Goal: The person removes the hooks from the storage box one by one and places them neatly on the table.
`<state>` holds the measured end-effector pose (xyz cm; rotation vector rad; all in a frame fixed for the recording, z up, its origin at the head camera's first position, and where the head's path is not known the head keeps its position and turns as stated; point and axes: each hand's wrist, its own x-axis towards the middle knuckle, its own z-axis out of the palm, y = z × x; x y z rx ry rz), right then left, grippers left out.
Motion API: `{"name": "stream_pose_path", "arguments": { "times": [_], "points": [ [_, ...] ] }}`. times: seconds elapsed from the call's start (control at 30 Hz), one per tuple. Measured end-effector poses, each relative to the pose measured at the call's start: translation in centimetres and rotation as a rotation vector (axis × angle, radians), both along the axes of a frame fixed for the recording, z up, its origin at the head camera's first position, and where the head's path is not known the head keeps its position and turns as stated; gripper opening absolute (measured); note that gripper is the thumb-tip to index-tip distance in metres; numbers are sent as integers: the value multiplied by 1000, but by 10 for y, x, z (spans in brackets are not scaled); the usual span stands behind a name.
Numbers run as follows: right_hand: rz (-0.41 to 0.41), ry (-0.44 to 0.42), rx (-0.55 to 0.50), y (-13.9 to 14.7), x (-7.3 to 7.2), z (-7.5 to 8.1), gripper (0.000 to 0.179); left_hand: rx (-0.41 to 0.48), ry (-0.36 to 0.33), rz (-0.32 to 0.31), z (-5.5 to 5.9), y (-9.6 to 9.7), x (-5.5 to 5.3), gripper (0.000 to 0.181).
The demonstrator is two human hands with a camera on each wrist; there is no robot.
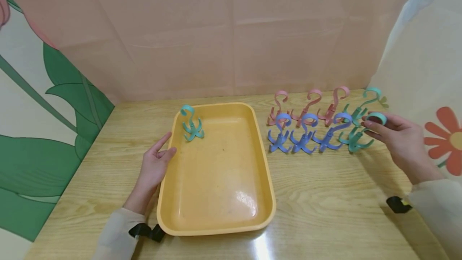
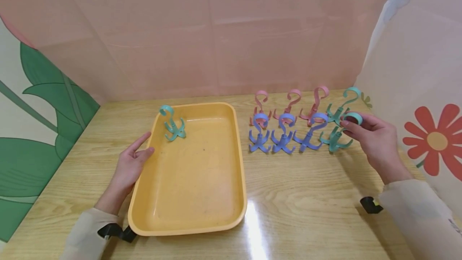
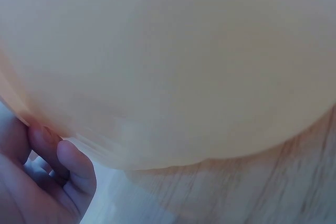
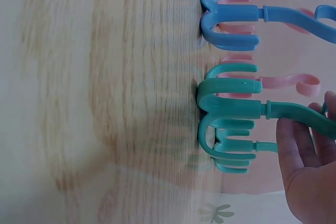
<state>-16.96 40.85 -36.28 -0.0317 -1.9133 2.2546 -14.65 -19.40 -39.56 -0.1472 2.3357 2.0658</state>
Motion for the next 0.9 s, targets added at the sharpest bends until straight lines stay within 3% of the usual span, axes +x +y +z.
{"name": "stream_pose_path", "arguments": {
  "times": [0.2,0.4,0.67,0.87,0.9],
  "points": [
    [7,-30,21,1,2,1,29,-9,-2,-4,0,0,0,53],
    [18,-4,35,1,3,1,28,-2,-3,-4,0,0,0,54],
    [-91,-13,283,5,12,11,40,7,0,-10,0,1,0,54],
    [-143,-5,305,-3,23,30,56,10,4,-6,0,1,1,53],
    [-149,-15,350,-6,25,34,58,8,4,-5,0,1,1,53]
  ]
}}
